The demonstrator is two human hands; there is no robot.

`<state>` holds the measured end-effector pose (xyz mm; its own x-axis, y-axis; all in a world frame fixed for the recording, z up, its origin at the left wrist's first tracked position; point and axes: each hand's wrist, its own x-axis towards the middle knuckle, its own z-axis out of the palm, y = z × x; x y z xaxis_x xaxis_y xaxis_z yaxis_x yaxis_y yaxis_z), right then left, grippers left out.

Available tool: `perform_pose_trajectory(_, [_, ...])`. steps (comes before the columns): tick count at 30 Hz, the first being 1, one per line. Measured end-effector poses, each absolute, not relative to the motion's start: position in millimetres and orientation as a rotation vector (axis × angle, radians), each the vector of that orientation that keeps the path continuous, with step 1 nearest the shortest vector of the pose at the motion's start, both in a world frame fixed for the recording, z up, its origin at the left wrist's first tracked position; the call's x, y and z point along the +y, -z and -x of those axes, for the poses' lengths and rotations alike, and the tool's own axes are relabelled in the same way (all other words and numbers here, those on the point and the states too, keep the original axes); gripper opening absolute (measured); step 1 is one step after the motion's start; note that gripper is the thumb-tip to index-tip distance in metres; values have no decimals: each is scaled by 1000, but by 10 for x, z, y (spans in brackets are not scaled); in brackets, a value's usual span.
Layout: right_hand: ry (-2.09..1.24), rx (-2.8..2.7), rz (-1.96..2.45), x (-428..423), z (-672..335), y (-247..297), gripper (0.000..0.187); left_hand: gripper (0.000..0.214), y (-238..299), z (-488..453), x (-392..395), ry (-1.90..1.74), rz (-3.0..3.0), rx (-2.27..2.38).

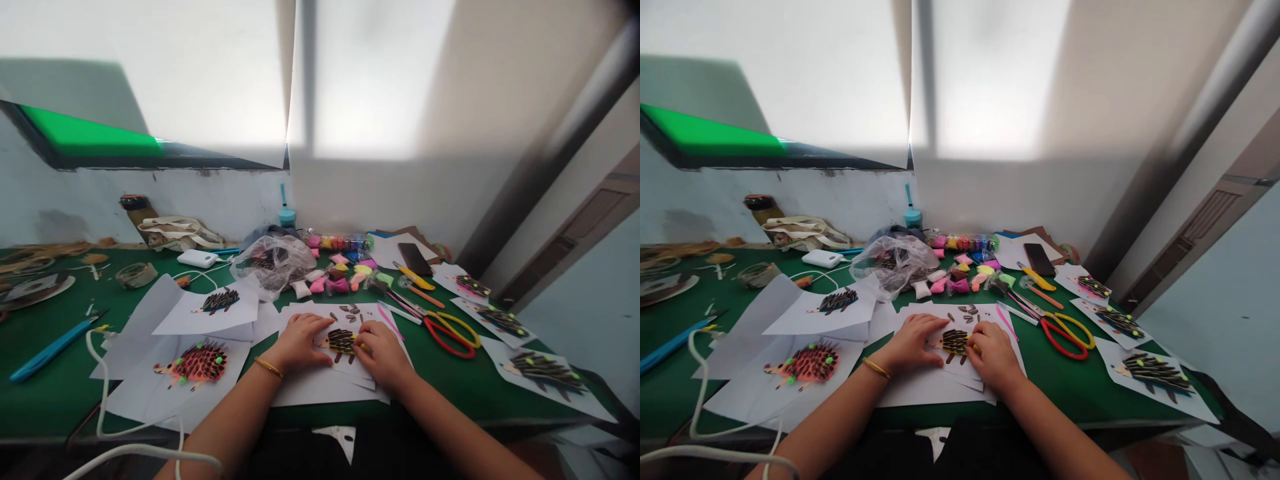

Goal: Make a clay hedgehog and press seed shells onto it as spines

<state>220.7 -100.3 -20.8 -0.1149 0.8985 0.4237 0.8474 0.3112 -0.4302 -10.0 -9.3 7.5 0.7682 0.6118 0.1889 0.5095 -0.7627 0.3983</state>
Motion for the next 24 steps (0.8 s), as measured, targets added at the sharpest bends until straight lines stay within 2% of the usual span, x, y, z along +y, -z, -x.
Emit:
perform_pose_trajectory(9, [-50,-1863,1526,-1013,-2241,232,13,93,-92,99,-99,-429,-2630,862])
perform_pose_trajectory(24, [-282,-1817,1570,-1062,-2207,201,17,92,-99,110,-98,-416,-2641,860])
